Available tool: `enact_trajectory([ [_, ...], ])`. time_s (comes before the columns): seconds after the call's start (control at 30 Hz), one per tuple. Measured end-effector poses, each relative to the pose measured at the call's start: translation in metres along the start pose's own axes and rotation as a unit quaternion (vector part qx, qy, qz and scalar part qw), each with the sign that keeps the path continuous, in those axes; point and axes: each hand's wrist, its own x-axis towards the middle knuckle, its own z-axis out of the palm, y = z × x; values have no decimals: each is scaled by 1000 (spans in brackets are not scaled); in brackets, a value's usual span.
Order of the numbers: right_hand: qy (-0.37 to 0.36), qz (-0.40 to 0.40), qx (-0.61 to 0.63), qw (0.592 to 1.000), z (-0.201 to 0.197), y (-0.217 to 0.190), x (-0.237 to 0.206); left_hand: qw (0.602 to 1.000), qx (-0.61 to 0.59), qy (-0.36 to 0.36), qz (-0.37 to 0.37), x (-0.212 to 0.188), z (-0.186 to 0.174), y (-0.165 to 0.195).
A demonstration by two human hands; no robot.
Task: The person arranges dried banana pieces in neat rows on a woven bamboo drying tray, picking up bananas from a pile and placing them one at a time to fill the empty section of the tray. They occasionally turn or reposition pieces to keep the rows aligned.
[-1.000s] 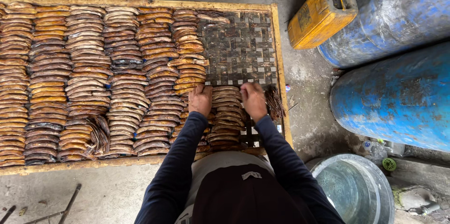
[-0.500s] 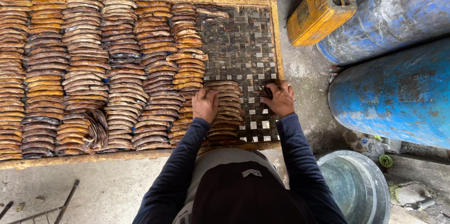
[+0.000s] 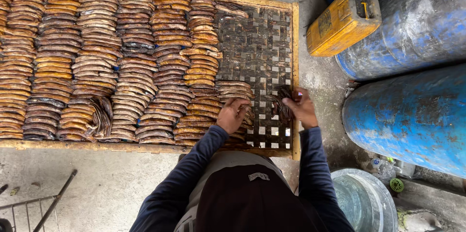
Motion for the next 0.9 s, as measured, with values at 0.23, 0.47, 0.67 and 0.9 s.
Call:
enact_trajectory([
  [0.23,76,-11,-379,922,59,-8,-22,999,-7,-42,32,-3,18,10],
  [0.47,75,-77,-244,964,35,5,-8,999,-8,-43,-28,-11,10,5],
  [0.67,-10,44,179,983,-2,-11,4,973,-208,-62,-77,-24,11,-18],
  [0.9,-146,-74,201,966,86,-71,-21,856,-486,-22,-176,-22,15,-46],
])
